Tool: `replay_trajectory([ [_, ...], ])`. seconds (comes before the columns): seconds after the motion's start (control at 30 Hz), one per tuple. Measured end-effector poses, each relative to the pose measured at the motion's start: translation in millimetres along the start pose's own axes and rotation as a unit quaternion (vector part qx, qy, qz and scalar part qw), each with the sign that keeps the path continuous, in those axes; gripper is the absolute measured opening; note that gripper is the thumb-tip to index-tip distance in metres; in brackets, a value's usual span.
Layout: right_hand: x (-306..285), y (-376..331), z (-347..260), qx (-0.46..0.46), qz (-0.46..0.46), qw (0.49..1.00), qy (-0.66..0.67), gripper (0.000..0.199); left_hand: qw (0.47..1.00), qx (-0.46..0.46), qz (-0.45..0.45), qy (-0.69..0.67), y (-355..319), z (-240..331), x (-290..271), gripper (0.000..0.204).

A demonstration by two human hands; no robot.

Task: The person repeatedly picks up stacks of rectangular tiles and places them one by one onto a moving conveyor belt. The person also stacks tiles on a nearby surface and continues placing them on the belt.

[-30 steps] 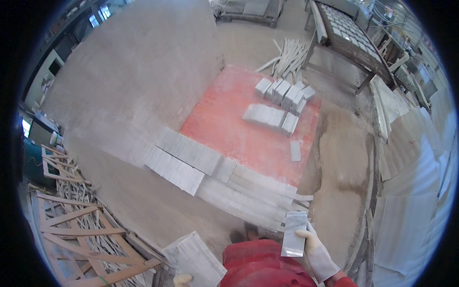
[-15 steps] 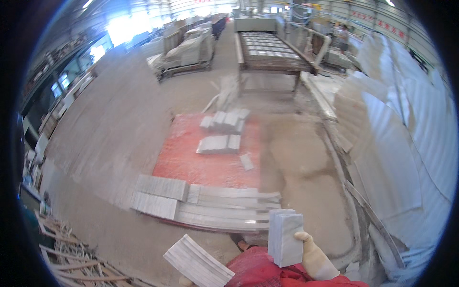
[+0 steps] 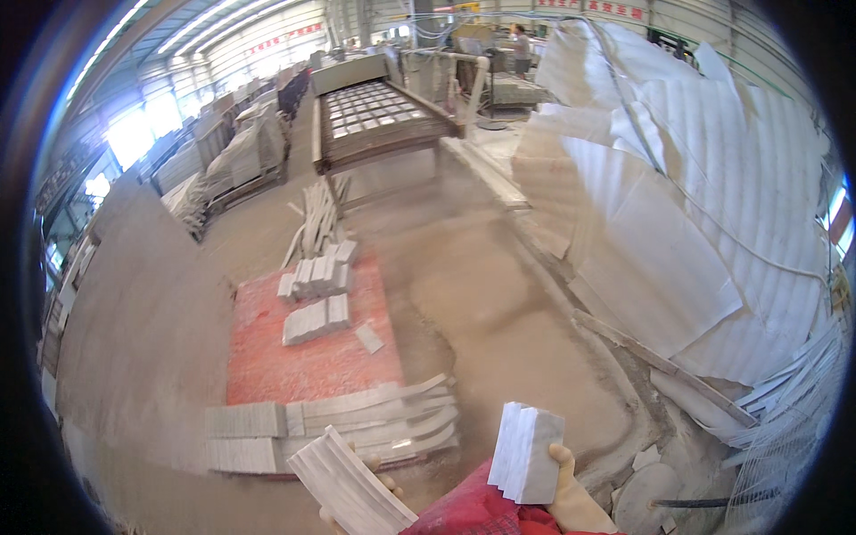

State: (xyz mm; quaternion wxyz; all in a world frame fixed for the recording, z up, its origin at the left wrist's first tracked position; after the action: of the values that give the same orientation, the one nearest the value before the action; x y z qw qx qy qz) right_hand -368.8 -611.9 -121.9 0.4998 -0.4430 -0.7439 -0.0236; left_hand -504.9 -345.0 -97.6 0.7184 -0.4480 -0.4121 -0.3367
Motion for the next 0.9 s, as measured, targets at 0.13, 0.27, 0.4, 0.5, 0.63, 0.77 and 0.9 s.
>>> replay_trajectory([
  [0.13,-35.0,22.2,-71.1,-0.051,0.078,0.995,-0.027,0.077,0.999,-0.028,-0.008,0.014,75.8,-38.6,52.5,0.086],
  [0.27,-49.3,42.2,-162.5,-0.111,0.114,0.985,-0.062,0.081,0.998,-0.060,-0.002,0.024,146.3,-72.6,111.7,0.086],
  [0.4,-54.8,58.3,-235.2,-0.111,0.161,0.977,-0.085,0.083,0.997,-0.076,-0.001,0.029,206.2,-95.7,157.9,0.087],
  [0.5,-52.5,80.6,-267.8,-0.132,0.184,0.970,-0.094,0.083,0.996,-0.083,0.000,0.029,245.8,-106.8,183.3,0.087],
  [0.63,-40.5,127.0,-284.6,-0.120,0.161,0.976,-0.080,0.084,0.996,-0.090,0.003,0.030,299.3,-111.2,208.8,0.088],
  [0.77,-32.2,188.3,-294.7,-0.098,0.147,0.983,-0.043,0.084,0.995,-0.092,0.003,0.026,363.1,-102.6,226.6,0.088],
  [0.9,-21.9,269.2,-315.9,-0.107,0.161,0.981,-0.026,0.084,0.995,-0.098,-0.001,0.016,444.9,-87.6,242.3,0.089],
])
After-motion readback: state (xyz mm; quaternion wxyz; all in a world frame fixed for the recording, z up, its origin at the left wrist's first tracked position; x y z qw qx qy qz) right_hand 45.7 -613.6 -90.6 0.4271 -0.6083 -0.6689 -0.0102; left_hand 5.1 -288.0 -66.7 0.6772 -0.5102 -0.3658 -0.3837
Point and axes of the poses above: each hand's wrist, its own y-axis towards the middle knuckle, its own x-axis out of the palm, z = x × y, the point moved 3 cm from there along y, towards the middle knuckle, and after that the axes turned 7 degrees about -y, right-handed, at the moved point
